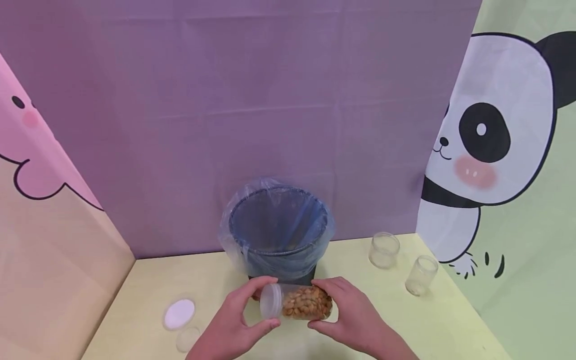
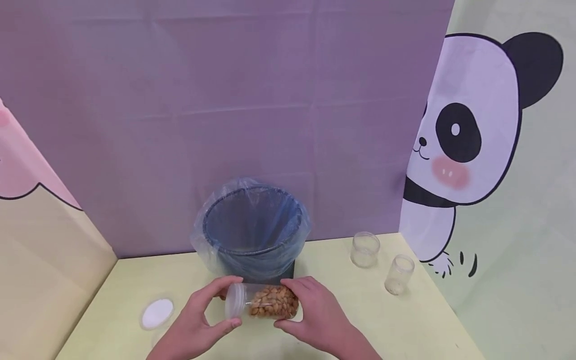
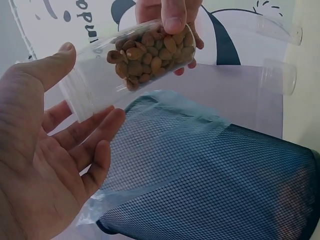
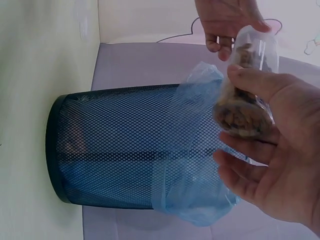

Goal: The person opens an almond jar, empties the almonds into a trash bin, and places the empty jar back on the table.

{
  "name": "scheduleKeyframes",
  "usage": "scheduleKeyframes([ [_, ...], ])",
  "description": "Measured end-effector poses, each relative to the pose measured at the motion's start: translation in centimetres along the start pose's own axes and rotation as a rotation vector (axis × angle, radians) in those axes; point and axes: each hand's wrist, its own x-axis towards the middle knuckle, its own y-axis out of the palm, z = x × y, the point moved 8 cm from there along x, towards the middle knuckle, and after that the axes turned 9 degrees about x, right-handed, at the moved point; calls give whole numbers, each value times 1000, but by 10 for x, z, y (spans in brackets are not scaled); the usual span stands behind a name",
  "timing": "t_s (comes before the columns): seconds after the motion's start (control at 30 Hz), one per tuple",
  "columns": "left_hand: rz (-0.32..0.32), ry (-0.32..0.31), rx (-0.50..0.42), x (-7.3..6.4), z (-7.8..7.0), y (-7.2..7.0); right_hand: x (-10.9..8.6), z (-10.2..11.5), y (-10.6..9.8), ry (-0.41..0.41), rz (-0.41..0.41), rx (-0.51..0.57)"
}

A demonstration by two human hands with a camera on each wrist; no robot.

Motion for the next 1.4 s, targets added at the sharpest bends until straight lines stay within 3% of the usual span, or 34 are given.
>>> scheduleKeyframes([
  [0.2, -4, -4, -13, -5, 6, 3, 1, -5, 3, 31, 71, 69],
  [0.33, -32, 15, 148, -9, 7, 2, -1, -7, 3, -13, 57, 84],
  [0.47, -70, 102, 312, -11, 1, 3, -1, -7, 1, -71, 7, 121],
  [0.6, -46, 141, 243, -12, -2, 6, -1, -3, 3, -120, -12, 162],
  [0.73, -17, 129, 156, -12, -1, 10, -4, 0, 4, -145, -21, 155],
  [0.9, -27, 135, 161, -10, -2, 16, -8, -1, 1, -186, -80, 83],
  [1.0, -18, 68, 115, -9, 2, 21, -10, 0, 2, -205, -128, 59],
  [1.1, -7, -68, 48, -9, 10, 26, -12, 2, 2, -229, -199, 16],
  [1.2, -40, -202, 11, -12, 17, 26, -12, 8, 3, -276, -277, -57],
  [1.33, -95, -330, 70, -14, 23, 21, -12, 11, 3, -298, -337, -117],
  [1.4, -87, -389, 122, -15, 26, 21, -13, 9, 3, -282, -342, -122],
])
